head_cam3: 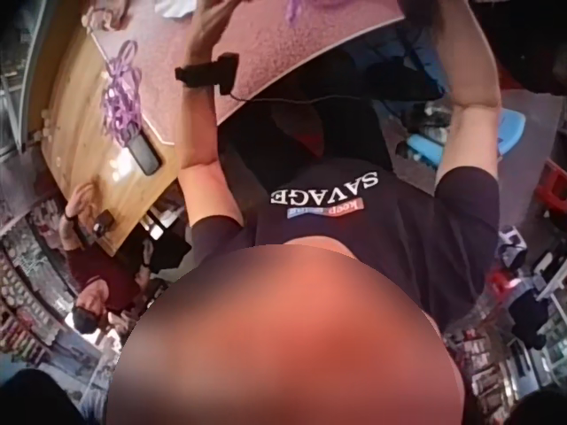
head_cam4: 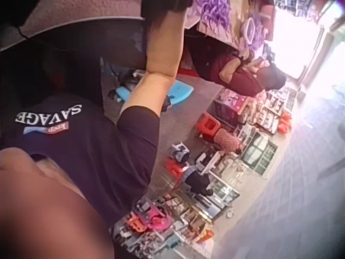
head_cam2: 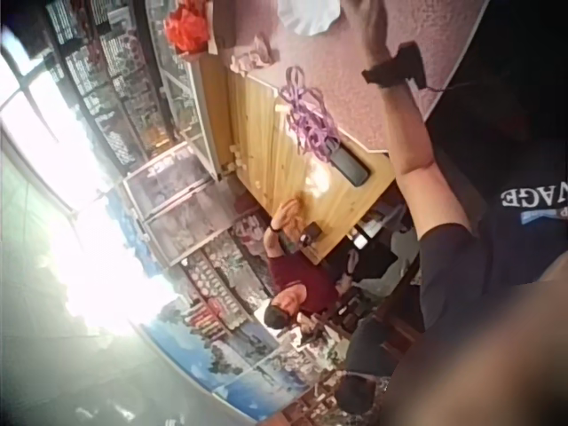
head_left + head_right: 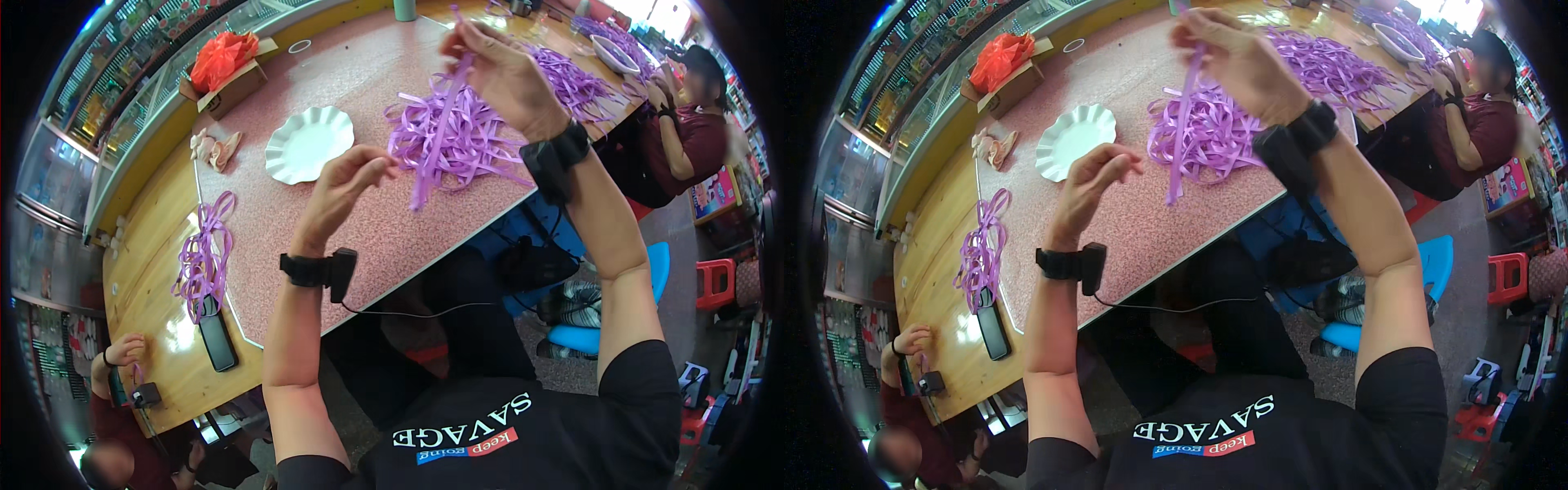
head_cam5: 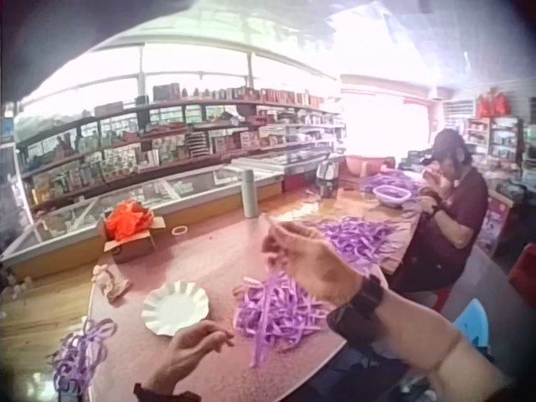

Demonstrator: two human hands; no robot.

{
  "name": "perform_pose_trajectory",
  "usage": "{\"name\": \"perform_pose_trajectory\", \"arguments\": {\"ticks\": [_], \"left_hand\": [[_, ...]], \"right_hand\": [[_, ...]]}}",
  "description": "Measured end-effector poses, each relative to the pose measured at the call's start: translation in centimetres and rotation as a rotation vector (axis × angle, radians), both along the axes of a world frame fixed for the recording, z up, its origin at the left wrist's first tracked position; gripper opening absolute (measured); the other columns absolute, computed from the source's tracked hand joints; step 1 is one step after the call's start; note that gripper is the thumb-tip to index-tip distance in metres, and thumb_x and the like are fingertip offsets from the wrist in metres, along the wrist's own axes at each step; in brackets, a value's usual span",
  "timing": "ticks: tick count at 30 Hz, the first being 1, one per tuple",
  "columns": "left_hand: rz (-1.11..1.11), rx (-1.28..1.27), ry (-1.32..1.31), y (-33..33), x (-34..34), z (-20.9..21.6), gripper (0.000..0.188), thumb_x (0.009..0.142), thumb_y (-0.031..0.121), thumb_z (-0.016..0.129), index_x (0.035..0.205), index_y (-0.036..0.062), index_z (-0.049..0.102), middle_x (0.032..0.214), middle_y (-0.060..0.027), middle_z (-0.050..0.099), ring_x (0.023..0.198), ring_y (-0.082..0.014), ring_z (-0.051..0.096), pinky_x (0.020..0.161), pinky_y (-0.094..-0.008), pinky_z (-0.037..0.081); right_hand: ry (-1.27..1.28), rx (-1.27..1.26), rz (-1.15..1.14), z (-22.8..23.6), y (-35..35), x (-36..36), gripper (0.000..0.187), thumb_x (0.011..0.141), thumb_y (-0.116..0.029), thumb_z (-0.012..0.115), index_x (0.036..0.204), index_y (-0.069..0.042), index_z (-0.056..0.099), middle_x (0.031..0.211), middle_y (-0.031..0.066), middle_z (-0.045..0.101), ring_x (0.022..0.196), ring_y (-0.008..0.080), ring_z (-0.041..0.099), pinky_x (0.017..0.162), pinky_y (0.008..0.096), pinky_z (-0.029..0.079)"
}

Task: Tie loops or knots in several purple plastic strips at a table.

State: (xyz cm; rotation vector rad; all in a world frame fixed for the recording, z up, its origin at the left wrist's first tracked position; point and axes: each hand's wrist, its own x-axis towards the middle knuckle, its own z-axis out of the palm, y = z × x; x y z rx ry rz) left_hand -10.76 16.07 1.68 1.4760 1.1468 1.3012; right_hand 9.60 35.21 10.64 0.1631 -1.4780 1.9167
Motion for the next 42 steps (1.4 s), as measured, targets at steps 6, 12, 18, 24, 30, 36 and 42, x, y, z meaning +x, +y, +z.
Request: {"name": "perform_pose_trajectory", "arguments": {"ticks": [6, 12, 18, 24, 30, 36, 42], "left_hand": [[0.24, 0.13, -0.008, 0.7, 3.3, -0.2, 0.05, 0.095, 0.039, 0.065, 0.129, 0.0036, 0.057, 0.123, -0.0094, 0.062, 0.117, -0.0182, 0.055, 0.105, -0.0352, 0.041], [-0.122, 0.036, -0.09, 2.4, 5.5, 0.6, 0.039, 0.098, 0.027, 0.062, 0.126, 0.0014, 0.06, 0.105, -0.0048, 0.068, 0.097, -0.0129, 0.062, 0.089, -0.029, 0.048], [0.169, 0.007, 0.077, -1.2, 1.2, 0.4, 0.028, 0.097, 0.023, 0.064, 0.115, 0.001, 0.066, 0.094, -0.0009, 0.066, 0.086, -0.0073, 0.058, 0.078, -0.0225, 0.048], [0.194, -0.111, 0.127, -4.3, -3.1, 0.7, 0.028, 0.098, 0.024, 0.064, 0.112, -0.0008, 0.067, 0.084, 0.0024, 0.061, 0.073, -0.0058, 0.056, 0.069, -0.0213, 0.047], [0.315, -0.225, 0.179, -8.5, -6.2, -0.3, 0.026, 0.099, 0.024, 0.062, 0.104, -0.0001, 0.067, 0.08, 0.002, 0.059, 0.072, -0.0067, 0.056, 0.067, -0.0223, 0.046], [0.273, -0.285, 0.242, -8.6, -5.0, -3.0, 0.023, 0.097, 0.022, 0.064, 0.103, 0.0008, 0.068, 0.081, 0.0009, 0.062, 0.074, -0.008, 0.058, 0.069, -0.0238, 0.048], [0.354, -0.086, 0.687, -8.1, -3.7, -4.7, 0.025, 0.093, 0.025, 0.067, 0.106, 0.0038, 0.07, 0.095, -0.0084, 0.066, 0.089, -0.0192, 0.062, 0.081, -0.0354, 0.049]], "right_hand": [[-0.502, 0.309, -0.535, -1.3, -2.0, 1.9, 0.02, 0.098, -0.025, 0.061, 0.107, -0.007, 0.067, 0.099, 0.0018, 0.07, 0.077, 0.0072, 0.061, 0.07, 0.0225, 0.051], [-0.243, 0.0, 0.053, -1.4, -3.8, 0.4, 0.021, 0.098, -0.021, 0.062, 0.111, -0.005, 0.065, 0.096, 0.0042, 0.069, 0.076, 0.0091, 0.065, 0.068, 0.0234, 0.055], [-0.275, -0.146, -0.261, -1.2, 3.4, 5.2, 0.019, 0.098, -0.02, 0.063, 0.107, -0.003, 0.064, 0.089, 0.0017, 0.065, 0.072, 0.0066, 0.062, 0.069, 0.0246, 0.056], [-0.282, -0.219, -0.289, -4.3, 7.0, 7.2, 0.016, 0.096, -0.02, 0.065, 0.1, -0.005, 0.065, 0.086, 0.0, 0.065, 0.07, 0.0065, 0.061, 0.067, 0.0245, 0.056], [-0.389, -0.213, -0.438, -7.4, 12.5, 9.3, 0.013, 0.095, -0.019, 0.066, 0.097, -0.007, 0.065, 0.084, 0.0005, 0.065, 0.07, 0.0087, 0.062, 0.066, 0.0254, 0.054], [-0.948, 0.353, -0.618, -11.8, 14.7, 8.2, 0.023, 0.092, -0.024, 0.065, 0.102, -0.004, 0.067, 0.085, 0.0053, 0.068, 0.075, 0.0173, 0.065, 0.072, 0.031, 0.054], [-1.006, 1.344, -0.956, -13.4, 12.5, 4.8, 0.05, 0.085, -0.032, 0.069, 0.125, -0.003, 0.061, 0.127, 0.0217, 0.06, 0.122, 0.0362, 0.054, 0.103, 0.0416, 0.042]]}}
